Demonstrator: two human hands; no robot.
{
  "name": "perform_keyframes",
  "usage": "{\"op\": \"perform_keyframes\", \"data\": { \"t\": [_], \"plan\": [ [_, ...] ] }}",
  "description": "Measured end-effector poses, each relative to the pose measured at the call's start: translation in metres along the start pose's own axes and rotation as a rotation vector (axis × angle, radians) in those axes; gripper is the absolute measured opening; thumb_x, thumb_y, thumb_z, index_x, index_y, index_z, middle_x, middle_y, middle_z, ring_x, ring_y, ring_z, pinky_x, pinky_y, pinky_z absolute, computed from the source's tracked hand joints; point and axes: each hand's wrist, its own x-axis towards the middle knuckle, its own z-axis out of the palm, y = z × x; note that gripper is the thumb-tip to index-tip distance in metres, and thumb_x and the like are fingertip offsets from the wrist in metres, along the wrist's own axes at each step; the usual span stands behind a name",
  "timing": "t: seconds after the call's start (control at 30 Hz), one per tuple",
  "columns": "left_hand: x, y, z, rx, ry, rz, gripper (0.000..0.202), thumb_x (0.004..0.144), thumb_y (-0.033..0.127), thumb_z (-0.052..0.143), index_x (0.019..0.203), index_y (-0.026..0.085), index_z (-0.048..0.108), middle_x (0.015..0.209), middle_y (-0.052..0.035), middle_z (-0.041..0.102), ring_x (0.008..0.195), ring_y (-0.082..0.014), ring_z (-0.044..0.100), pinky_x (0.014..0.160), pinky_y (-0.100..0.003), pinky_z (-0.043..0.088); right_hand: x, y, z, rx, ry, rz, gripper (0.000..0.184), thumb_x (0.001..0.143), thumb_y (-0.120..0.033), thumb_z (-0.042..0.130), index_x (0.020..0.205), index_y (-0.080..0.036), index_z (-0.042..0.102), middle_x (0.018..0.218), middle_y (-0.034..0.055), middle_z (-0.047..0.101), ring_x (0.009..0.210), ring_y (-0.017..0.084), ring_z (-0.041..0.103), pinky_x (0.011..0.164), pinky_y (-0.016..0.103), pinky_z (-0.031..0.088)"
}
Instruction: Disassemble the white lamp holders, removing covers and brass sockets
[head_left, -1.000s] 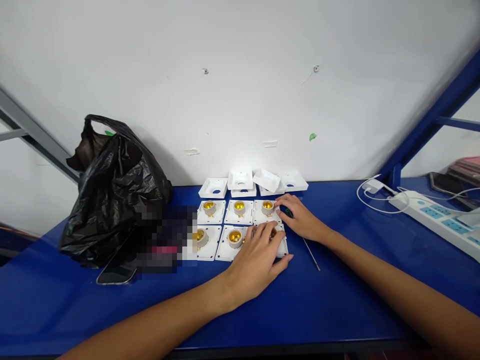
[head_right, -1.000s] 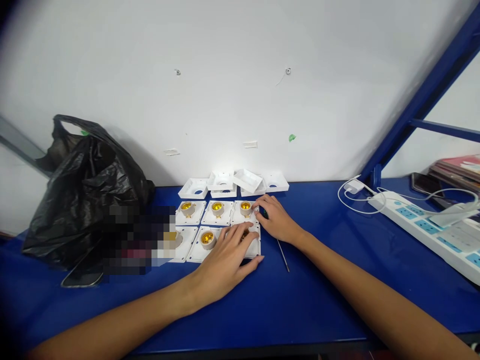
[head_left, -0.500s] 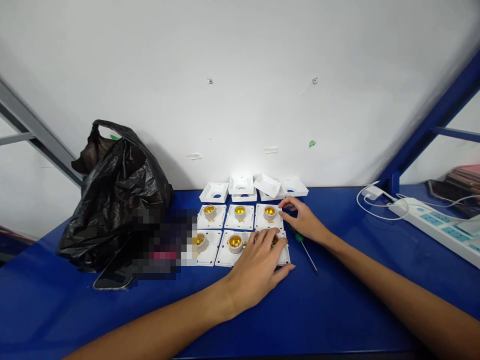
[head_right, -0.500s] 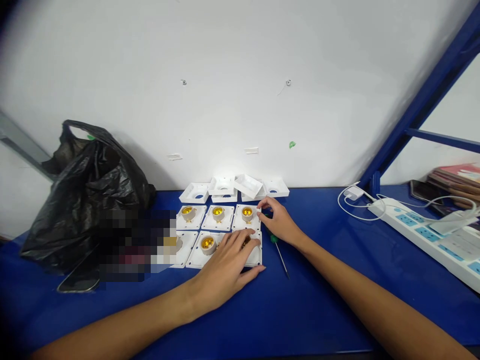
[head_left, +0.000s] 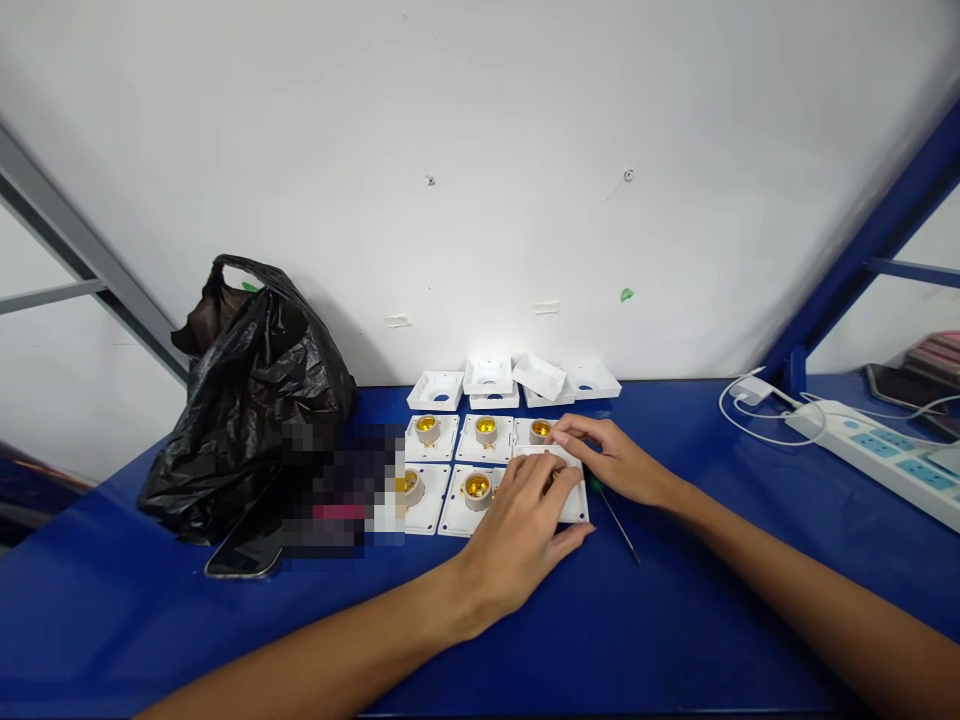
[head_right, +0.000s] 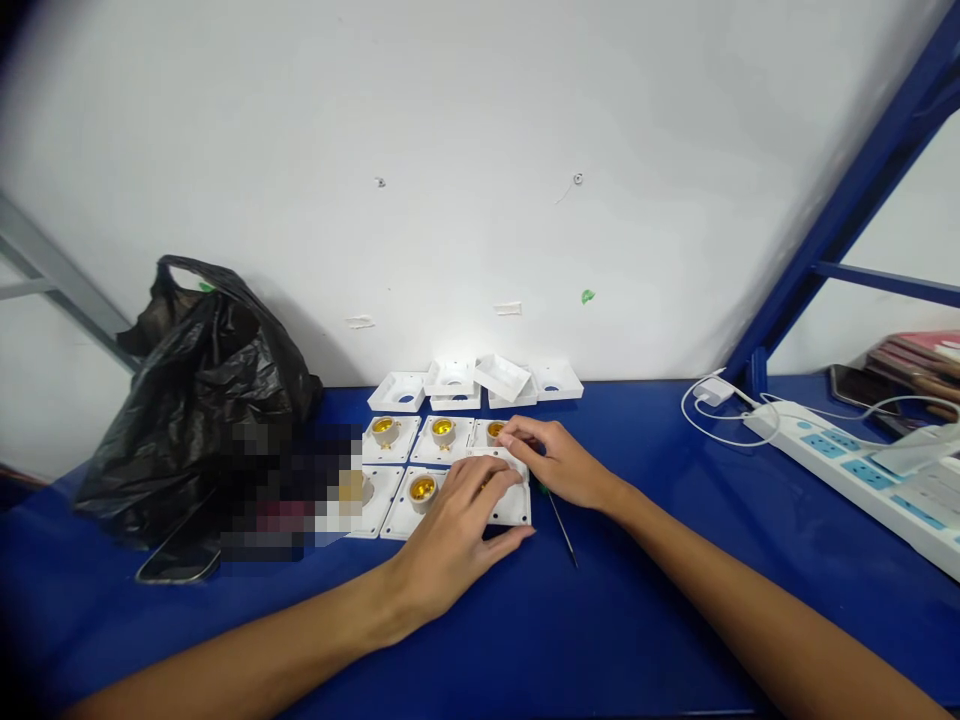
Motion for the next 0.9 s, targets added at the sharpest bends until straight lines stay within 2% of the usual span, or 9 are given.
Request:
{"op": "perform_keyframes", "data": {
  "t": [0.1, 0.17, 0.3, 0.37, 0.5, 0.67, 0.77, 0.83, 0.9],
  "plan": [
    [0.000, 0.000, -0.001, -0.086, 0.072, -0.059, 0.057, 0.088, 0.020, 0.083, 0.134, 0.027, 0.050, 0.132, -0.0090, 0.057, 0.129, -0.0299, 0.055, 0.111, -0.048, 0.050, -0.001, -0.005, 0.002, 0.158, -0.056, 0.019, 0.029, 0.102, -0.049, 0.056, 0.112, -0.027, 0.071, 0.103, 0.0036, 0.077, 0.092, 0.023, 0.072, 0.081, 0.037, 0.057],
    [0.000, 0.000, -0.001, -0.158, 0.130, -0.102, 0.059, 0.090, 0.020, 0.081, 0.137, 0.031, 0.046, 0.141, -0.0091, 0.050, 0.136, -0.0291, 0.051, 0.115, -0.048, 0.047, 0.000, -0.003, 0.002, 0.338, -0.033, 0.070, 0.027, 0.098, -0.047, 0.064, 0.113, -0.027, 0.072, 0.104, 0.0037, 0.077, 0.092, 0.023, 0.072, 0.081, 0.037, 0.057],
    [0.001, 0.005, 0.001, -0.359, 0.418, -0.248, 0.071, 0.089, 0.032, 0.082, 0.144, 0.034, 0.035, 0.154, -0.0103, 0.037, 0.150, -0.0299, 0.038, 0.126, -0.053, 0.035, 0.004, 0.001, 0.001, 0.563, 0.069, 0.202, 0.027, 0.090, -0.047, 0.074, 0.106, -0.026, 0.073, 0.085, 0.0008, 0.076, 0.070, 0.018, 0.069, 0.063, 0.030, 0.053],
    [0.001, 0.010, 0.001, -0.544, 0.498, -0.348, 0.063, 0.096, 0.038, 0.072, 0.144, 0.033, 0.031, 0.155, -0.0099, 0.039, 0.153, -0.0269, 0.036, 0.128, -0.051, 0.031, 0.004, 0.002, 0.000, 0.606, 0.080, 0.228, 0.029, 0.089, -0.049, 0.074, 0.106, -0.025, 0.071, 0.083, 0.0000, 0.075, 0.064, 0.016, 0.066, 0.058, 0.027, 0.050],
    [-0.001, 0.018, -0.002, -0.867, 0.445, -0.596, 0.034, 0.109, 0.047, 0.047, 0.138, 0.033, 0.038, 0.156, -0.0088, 0.046, 0.153, -0.0232, 0.040, 0.125, -0.046, 0.039, 0.004, 0.005, 0.001, 0.686, 0.075, 0.268, 0.034, 0.083, -0.047, 0.080, 0.106, -0.025, 0.068, 0.083, 0.0002, 0.077, 0.062, 0.015, 0.067, 0.057, 0.026, 0.049],
    [-0.004, 0.014, 0.004, -1.095, 0.462, -0.775, 0.040, 0.107, 0.055, 0.049, 0.139, 0.032, 0.046, 0.160, -0.0073, 0.046, 0.153, -0.0247, 0.040, 0.126, -0.047, 0.036, 0.004, 0.004, 0.000, 0.718, 0.066, 0.274, 0.039, 0.080, -0.046, 0.085, 0.106, -0.026, 0.065, 0.081, -0.0003, 0.077, 0.061, 0.016, 0.069, 0.057, 0.027, 0.050],
    [-0.002, 0.017, 0.008, -1.397, 0.403, -0.836, 0.044, 0.107, 0.054, 0.050, 0.142, 0.027, 0.052, 0.160, -0.0100, 0.050, 0.151, -0.0278, 0.045, 0.123, -0.048, 0.041, 0.003, 0.002, 0.001, 0.672, 0.024, 0.243, 0.037, 0.086, -0.049, 0.080, 0.110, -0.027, 0.063, 0.078, -0.0015, 0.076, 0.062, 0.016, 0.069, 0.058, 0.027, 0.051],
    [0.002, 0.020, 0.007, -1.589, 0.355, -0.860, 0.046, 0.107, 0.051, 0.051, 0.143, 0.022, 0.056, 0.153, -0.0139, 0.058, 0.145, -0.0308, 0.053, 0.119, -0.050, 0.047, 0.002, 0.002, 0.001, 0.549, -0.024, 0.210, 0.034, 0.090, -0.051, 0.075, 0.112, -0.027, 0.063, 0.079, -0.0007, 0.076, 0.062, 0.017, 0.069, 0.057, 0.028, 0.052],
    [0.007, 0.021, 0.005, -1.689, 0.351, -0.920, 0.046, 0.107, 0.047, 0.055, 0.142, 0.017, 0.058, 0.143, -0.0173, 0.065, 0.136, -0.0321, 0.061, 0.114, -0.050, 0.051, 0.003, 0.007, 0.000, 0.348, -0.009, 0.143, 0.032, 0.095, -0.053, 0.068, 0.112, -0.027, 0.064, 0.080, 0.0011, 0.076, 0.064, 0.019, 0.069, 0.058, 0.031, 0.055]
  ]
}}
